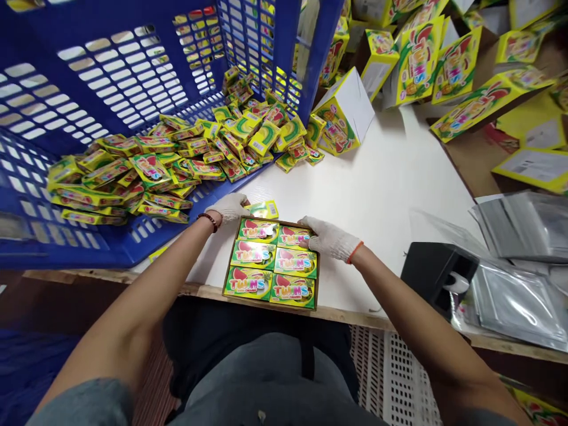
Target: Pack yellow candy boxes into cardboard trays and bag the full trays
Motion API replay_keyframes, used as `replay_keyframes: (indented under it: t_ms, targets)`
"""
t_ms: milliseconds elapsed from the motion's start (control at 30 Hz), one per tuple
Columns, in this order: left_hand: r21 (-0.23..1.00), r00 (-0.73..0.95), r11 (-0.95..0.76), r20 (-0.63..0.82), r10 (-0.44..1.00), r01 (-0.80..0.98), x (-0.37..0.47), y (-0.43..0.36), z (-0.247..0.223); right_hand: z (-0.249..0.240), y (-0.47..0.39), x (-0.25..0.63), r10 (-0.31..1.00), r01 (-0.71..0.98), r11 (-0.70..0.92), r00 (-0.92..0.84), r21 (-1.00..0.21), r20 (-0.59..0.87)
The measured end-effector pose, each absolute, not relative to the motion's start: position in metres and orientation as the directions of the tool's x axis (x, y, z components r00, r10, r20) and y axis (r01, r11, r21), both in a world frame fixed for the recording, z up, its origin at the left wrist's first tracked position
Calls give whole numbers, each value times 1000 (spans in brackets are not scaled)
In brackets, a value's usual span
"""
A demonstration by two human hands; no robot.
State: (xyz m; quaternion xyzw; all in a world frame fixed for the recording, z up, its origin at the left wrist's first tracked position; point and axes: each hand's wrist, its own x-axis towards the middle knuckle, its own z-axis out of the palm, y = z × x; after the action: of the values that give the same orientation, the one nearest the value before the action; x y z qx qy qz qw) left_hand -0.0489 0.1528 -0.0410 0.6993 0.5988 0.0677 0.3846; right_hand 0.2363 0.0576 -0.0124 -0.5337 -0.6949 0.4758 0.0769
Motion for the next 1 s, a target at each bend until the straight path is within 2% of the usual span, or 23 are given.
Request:
replay_keyframes:
  t_ms: [133,200,267,333,367,433,500,533,567,633,667,733,767,800,867,933,1000]
  targets:
    - [652,211,51,-318,925,757,-46,139,-37,-21,51,237,843,689,-3,-388,-725,-373]
    - [690,148,68,-249,957,720,-49,133,-32,-25,50,239,899,683,26,-335,-730,-281]
    - [793,33,80,-125,992,603,-53,126,-23,-27,49,241,963,652,60,-237,-755,-128]
    - [920,-95,71,-37,995,386,-58,116,-11,-25,47,239,986,580,99,-164,-809,3]
    - [964,-127,76,-45,991,254,-60,109,-3,-21,45,235,987,525,125,-156,-842,49]
    - [988,-83,154,-152,985,14,-59,91,15,-9,41,223,969,439,226,-191,-869,156]
    - [947,37,286,-284,958,-144,-52,68,31,8,35,207,906,459,417,-281,-784,317]
    - [919,105,349,-335,936,-181,-48,55,37,18,32,198,846,497,531,-360,-686,394]
    - [897,167,399,-370,914,-193,-43,42,42,27,28,191,770,524,638,-458,-564,444]
    - [885,267,443,-396,878,-143,-39,17,45,41,20,179,643,519,766,-633,-380,431]
    - [904,282,422,-388,878,-71,-41,7,44,44,17,175,617,508,785,-684,-354,388]
    - [938,192,282,-320,928,200,-56,-9,38,42,10,171,658,531,739,-701,-414,275]
    - [897,120,194,-260,958,398,-68,-13,33,37,6,170,705,561,682,-674,-469,220]
    - [787,52,119,-188,981,606,-83,-16,28,32,3,169,747,583,622,-642,-523,173]
    - [417,1,60,-144,990,907,-115,-18,15,19,-5,163,800,595,529,-587,-604,123]
    - [80,-23,42,-222,975,996,-142,-18,3,9,-13,152,813,580,498,-571,-645,114]
    - [-82,-45,23,-279,959,996,-159,-18,-7,3,-22,138,807,590,501,-582,-633,97]
